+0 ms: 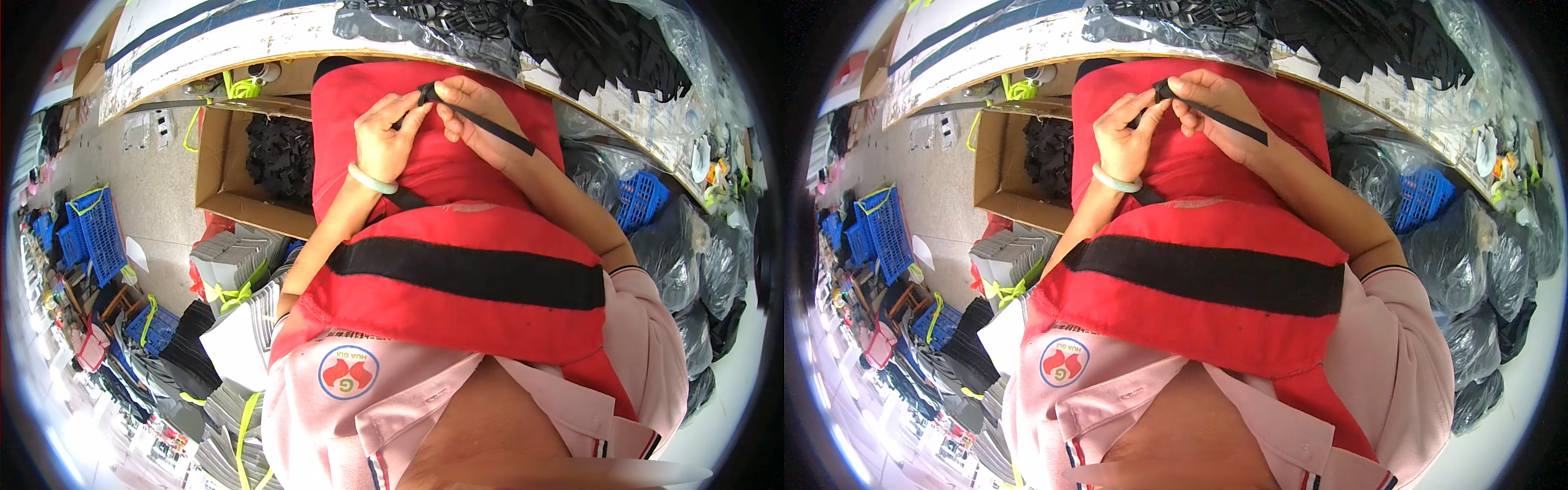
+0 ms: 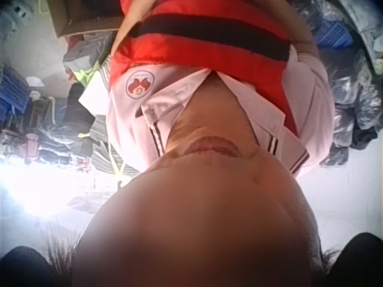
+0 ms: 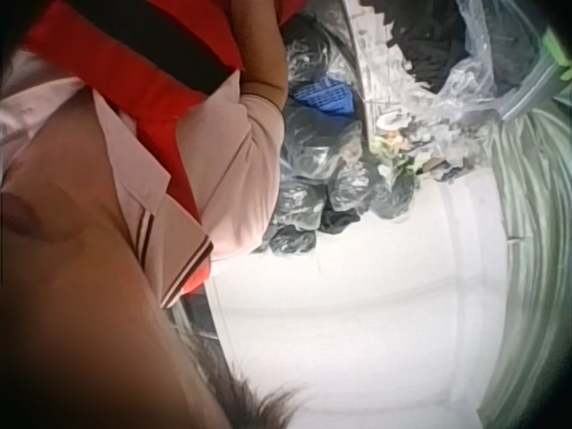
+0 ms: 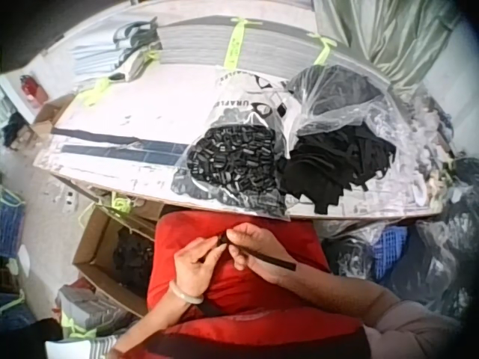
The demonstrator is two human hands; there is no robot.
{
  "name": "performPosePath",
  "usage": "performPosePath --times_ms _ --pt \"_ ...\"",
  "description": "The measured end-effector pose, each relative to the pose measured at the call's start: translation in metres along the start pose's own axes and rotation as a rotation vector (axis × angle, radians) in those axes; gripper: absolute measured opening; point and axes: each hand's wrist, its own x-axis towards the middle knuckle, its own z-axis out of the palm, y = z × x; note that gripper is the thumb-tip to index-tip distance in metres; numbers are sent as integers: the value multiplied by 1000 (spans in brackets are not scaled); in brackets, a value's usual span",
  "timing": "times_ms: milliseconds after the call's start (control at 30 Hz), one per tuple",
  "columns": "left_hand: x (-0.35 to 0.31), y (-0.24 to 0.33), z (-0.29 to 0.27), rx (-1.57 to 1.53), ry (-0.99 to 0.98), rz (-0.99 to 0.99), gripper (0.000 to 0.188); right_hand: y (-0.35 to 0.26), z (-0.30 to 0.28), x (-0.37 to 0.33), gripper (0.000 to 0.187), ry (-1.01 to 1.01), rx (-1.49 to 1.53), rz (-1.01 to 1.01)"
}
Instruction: The recorder is assembling plastic buckles onto black straps repeatedly at a workbench.
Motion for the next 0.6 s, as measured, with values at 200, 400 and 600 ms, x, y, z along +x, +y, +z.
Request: performPosePath --times_ms 200,400,600 --pt "0 -4 -13 -275 -248 -278 18 -8 -16 2 27 -172 21 161" --pt "0 -8 -13 -1037 -174 -908 23 -14 2 1 18 -178 -460 -109" --pt "7 8 -9 -794 -30 -738 20 -25 24 -17 15 -58 -627 -676"
